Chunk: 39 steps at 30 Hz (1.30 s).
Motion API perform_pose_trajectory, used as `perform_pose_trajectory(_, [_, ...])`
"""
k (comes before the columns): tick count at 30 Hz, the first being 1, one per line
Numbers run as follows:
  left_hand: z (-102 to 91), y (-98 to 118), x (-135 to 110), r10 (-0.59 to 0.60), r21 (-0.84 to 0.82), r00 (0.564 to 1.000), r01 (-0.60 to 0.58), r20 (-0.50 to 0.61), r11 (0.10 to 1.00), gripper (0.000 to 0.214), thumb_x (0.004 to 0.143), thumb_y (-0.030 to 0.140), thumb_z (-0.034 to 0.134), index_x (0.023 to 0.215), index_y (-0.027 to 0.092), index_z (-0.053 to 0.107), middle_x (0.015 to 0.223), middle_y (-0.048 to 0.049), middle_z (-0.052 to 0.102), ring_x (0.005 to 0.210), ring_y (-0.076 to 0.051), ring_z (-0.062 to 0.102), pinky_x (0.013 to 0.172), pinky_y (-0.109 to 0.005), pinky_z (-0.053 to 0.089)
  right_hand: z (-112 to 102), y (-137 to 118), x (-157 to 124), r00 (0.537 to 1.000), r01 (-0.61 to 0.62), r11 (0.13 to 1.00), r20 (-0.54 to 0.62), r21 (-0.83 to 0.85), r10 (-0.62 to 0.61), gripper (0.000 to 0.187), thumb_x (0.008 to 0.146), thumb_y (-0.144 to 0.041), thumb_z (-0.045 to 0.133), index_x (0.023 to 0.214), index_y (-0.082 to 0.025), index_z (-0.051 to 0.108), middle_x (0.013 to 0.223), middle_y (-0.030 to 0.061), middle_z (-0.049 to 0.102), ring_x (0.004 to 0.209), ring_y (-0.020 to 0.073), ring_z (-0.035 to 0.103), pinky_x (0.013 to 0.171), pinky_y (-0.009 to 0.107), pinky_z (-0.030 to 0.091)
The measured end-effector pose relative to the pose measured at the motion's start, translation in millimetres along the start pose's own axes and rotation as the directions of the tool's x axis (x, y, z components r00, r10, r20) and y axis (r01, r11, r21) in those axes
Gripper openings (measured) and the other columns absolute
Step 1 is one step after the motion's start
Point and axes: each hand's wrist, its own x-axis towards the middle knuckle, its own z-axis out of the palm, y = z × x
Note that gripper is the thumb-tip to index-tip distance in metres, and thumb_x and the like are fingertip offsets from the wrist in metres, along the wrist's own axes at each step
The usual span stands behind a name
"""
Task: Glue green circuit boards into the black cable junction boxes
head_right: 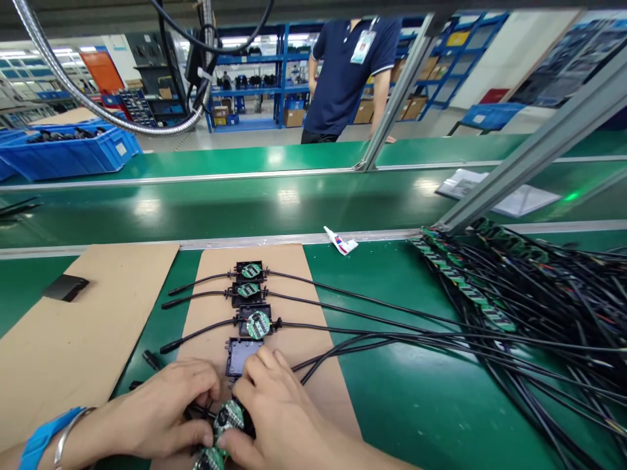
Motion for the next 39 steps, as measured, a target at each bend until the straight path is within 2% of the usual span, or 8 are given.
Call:
perform_pose_trajectory(4, [6.9, -7.6, 3.3, 0.008, 0.005, 1.000, -0.008, 0.024, 1.000, 0.031, 0.075, 0.031, 0.077, 0.091, 0.022, 0.053, 0.090, 0.0023, 0.060, 0.077, -0.016, 0.057, 0.069, -0.024, 0.042, 41.0, 3.3, 0.0, 0.981, 0.127, 0.981, -0.130, -0.148, -0.146, 0.023, 0.068, -0.034, 0.073, 0.077, -0.020, 0.056, 0.083, 0.0024, 0.054, 0.084, 0.0203, 0.046, 0.079, 0.035, 0.042])
perform_pose_trajectory(8, [7.2, -10.3, 4.4, 0.048, -0.058, 0.999, -0.049, -0.005, 0.997, 0.031, 0.075, 0.035, 0.078, 0.093, 0.023, 0.055, 0.087, 0.0026, 0.061, 0.076, -0.015, 0.057, 0.066, -0.022, 0.042, 51.6, 7.1, -5.6, 0.883, 0.305, 0.908, -0.272, -0.288, -0.383, 0.022, 0.076, -0.030, 0.067, 0.068, -0.020, 0.048, 0.068, 0.0005, 0.050, 0.067, 0.0164, 0.041, 0.058, 0.027, 0.035])
perform_pose_trajectory(12, [-3.7, -13.9, 10.2, -0.014, -0.201, 0.982, -0.025, -0.190, 0.979, 0.027, 0.081, 0.040, 0.072, 0.096, 0.023, 0.058, 0.089, 0.0011, 0.062, 0.076, -0.014, 0.057, 0.066, -0.020, 0.044, -1.0, 9.9, -12.1, 0.988, 0.101, 0.993, -0.122, 0.063, -0.093, 0.024, 0.084, -0.036, 0.063, 0.099, -0.021, 0.050, 0.094, 0.0035, 0.058, 0.082, 0.0172, 0.054, 0.068, 0.026, 0.043])
perform_pose_trajectory(15, [-9.9, -19.4, 19.9, -0.087, -0.162, 0.947, 0.038, -0.308, 0.986, 0.022, 0.085, 0.040, 0.066, 0.094, 0.021, 0.058, 0.091, -0.0005, 0.064, 0.081, -0.016, 0.060, 0.070, -0.023, 0.046, -31.0, 29.1, -6.9, 0.996, -0.054, 0.989, -0.070, 0.135, 0.064, 0.009, 0.092, -0.024, 0.049, 0.100, -0.021, 0.047, 0.093, 0.0032, 0.058, 0.081, 0.0157, 0.055, 0.071, 0.027, 0.044])
perform_pose_trajectory(24, [6.2, -26.6, 32.9, -0.120, -0.005, 0.904, 0.129, -0.410, 0.992, 0.018, 0.088, 0.035, 0.062, 0.098, 0.021, 0.058, 0.093, -0.0020, 0.066, 0.083, -0.019, 0.064, 0.068, -0.026, 0.049, -15.5, 71.2, 1.1, 0.981, -0.061, 0.993, -0.191, -0.105, 0.040, 0.018, 0.095, -0.017, 0.039, 0.079, -0.020, 0.047, 0.079, 0.0030, 0.054, 0.074, 0.0163, 0.051, 0.065, 0.028, 0.040])
perform_pose_trajectory(30, [2.9, -32.8, 32.0, -0.154, 0.094, 0.926, 0.197, -0.344, 0.976, 0.012, 0.093, 0.028, 0.051, 0.088, 0.020, 0.059, 0.090, -0.0034, 0.065, 0.083, -0.021, 0.062, 0.072, -0.031, 0.049, -13.1, 73.6, 3.9, 0.987, -0.092, 0.973, -0.149, -0.214, 0.061, 0.016, 0.088, -0.014, 0.047, 0.074, -0.019, 0.052, 0.078, 0.0033, 0.056, 0.078, 0.0189, 0.051, 0.068, 0.031, 0.039])
perform_pose_trajectory(34, [-0.6, -26.8, 12.2, -0.003, 0.236, 0.921, 0.103, -0.390, 0.966, 0.018, 0.094, 0.024, 0.047, 0.109, 0.019, 0.057, 0.109, -0.0105, 0.061, 0.100, -0.026, 0.056, 0.086, -0.040, 0.046, -14.9, 66.2, -3.7, 0.984, -0.063, 0.985, -0.174, -0.160, 0.034, 0.013, 0.091, -0.019, 0.046, 0.085, -0.019, 0.058, 0.086, 0.0056, 0.057, 0.084, 0.0203, 0.049, 0.074, 0.034, 0.040])
perform_pose_trajectory(39, [0.1, -8.4, -18.3, 0.263, 0.268, 0.965, -0.257, 0.014, 0.929, 0.014, 0.087, 0.026, 0.057, 0.101, 0.023, 0.057, 0.094, -0.0070, 0.063, 0.086, -0.023, 0.056, 0.078, -0.035, 0.046, -20.1, 43.7, -26.7, 0.993, 0.115, 0.988, 0.044, -0.107, -0.111, 0.002, 0.084, -0.023, 0.055, 0.083, -0.021, 0.054, 0.087, 0.0043, 0.055, 0.084, 0.0206, 0.048, 0.076, 0.036, 0.040])
